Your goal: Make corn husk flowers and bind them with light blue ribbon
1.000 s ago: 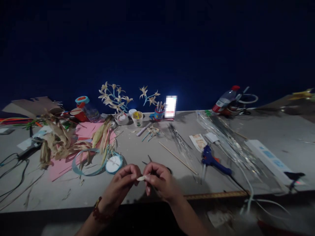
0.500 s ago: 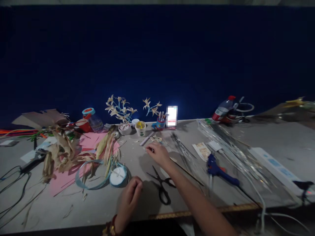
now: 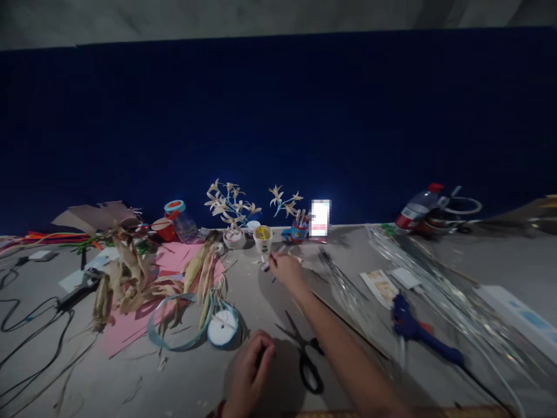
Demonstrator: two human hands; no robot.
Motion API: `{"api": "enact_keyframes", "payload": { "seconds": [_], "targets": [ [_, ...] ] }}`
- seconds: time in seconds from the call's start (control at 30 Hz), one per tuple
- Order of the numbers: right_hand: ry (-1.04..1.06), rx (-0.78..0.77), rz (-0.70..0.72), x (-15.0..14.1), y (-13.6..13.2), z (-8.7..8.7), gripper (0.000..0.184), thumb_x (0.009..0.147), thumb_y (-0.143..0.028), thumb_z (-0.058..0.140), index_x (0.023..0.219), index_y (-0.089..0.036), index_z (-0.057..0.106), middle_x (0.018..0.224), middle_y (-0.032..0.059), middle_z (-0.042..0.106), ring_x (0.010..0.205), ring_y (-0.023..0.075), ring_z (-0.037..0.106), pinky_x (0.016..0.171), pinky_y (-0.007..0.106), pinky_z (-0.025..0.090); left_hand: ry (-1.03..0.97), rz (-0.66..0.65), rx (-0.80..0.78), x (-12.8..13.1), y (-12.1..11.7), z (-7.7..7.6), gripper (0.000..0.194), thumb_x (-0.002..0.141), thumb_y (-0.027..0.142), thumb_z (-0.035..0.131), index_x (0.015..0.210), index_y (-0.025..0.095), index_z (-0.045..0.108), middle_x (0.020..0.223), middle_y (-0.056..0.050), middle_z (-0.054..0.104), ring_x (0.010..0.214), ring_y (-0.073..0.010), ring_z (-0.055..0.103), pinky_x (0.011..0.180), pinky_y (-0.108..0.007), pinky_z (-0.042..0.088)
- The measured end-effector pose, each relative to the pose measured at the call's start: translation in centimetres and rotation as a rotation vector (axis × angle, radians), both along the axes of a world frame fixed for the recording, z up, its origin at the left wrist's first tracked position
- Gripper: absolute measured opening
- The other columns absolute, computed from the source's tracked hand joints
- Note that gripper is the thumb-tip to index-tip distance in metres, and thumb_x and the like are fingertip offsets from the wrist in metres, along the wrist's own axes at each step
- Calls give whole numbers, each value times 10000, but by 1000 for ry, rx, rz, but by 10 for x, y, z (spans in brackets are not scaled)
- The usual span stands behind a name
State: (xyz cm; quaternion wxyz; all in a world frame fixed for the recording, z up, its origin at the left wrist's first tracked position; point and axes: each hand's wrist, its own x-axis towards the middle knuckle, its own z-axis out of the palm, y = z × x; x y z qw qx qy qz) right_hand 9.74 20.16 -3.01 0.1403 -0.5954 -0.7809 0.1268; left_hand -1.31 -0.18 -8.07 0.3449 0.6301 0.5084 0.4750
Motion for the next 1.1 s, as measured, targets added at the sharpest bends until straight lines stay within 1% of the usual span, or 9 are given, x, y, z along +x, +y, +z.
{"api": "enact_keyframes", "payload": {
  "seconds": [0.1,0.2,0.3,0.43,0.57,0.7,0.83,0.93,1.1],
  "targets": [
    [86,27,39,27,-26,6,326,1031,-319,418,1050,-184,713,985,89,761,939,230,704,806,311,510,12,-19,2,0,-1,1,197,976,211,421,794,220,497,792,-46,587,759,-184,570,702,-279,443],
    [164,8,129,52,-70,1,313,1004,-348,452,962,-197,723,892,48,772,846,204,712,769,282,516,30,-20,8,-1,-2,5,174,958,158,429,818,219,511,811,-46,595,779,-184,579,722,-281,453],
    [321,2,188,73,-117,-16,357,1013,-392,428,932,-208,723,919,59,781,852,216,726,768,303,545,107,-33,9,-3,-3,9,141,898,92,483,864,212,548,849,-53,626,813,-189,592,743,-288,465],
    [533,78,48,94,-158,-44,259,971,-404,532,983,-234,726,974,87,784,887,263,734,815,361,563,220,-94,39,-14,-2,15,210,807,35,555,913,201,630,945,-81,683,895,-210,622,784,-309,485],
    [614,129,-30,103,-169,-59,227,955,-380,565,987,-233,735,961,89,786,836,263,737,793,366,573,252,-26,38,-38,-2,23,116,885,176,616,781,203,660,924,-87,698,868,-212,640,780,-316,492],
    [644,115,-1,101,-166,-58,218,953,-370,575,989,-221,730,958,89,785,831,254,738,772,354,577,175,248,133,-71,-1,30,84,920,181,585,882,207,654,855,-60,671,783,-186,619,721,-287,484],
    [663,96,37,96,-166,-48,218,959,-362,564,982,-218,726,955,89,785,853,253,737,787,355,577,351,445,162,-102,1,31,70,918,180,576,930,205,641,893,-57,654,846,-203,620,786,-323,487],
    [657,99,63,96,-169,-42,216,958,-357,560,969,-217,724,935,87,785,847,252,737,799,357,573,506,430,154,-111,3,30,126,937,180,533,979,206,649,979,-78,647,929,-224,618,841,-361,497],
    [625,95,92,100,-172,-41,211,969,-344,543,975,-221,715,935,81,781,843,244,734,786,344,565,743,277,163,-105,10,27,204,925,141,536,1044,216,683,1076,-102,640,997,-257,593,879,-415,498]
  ]
}}
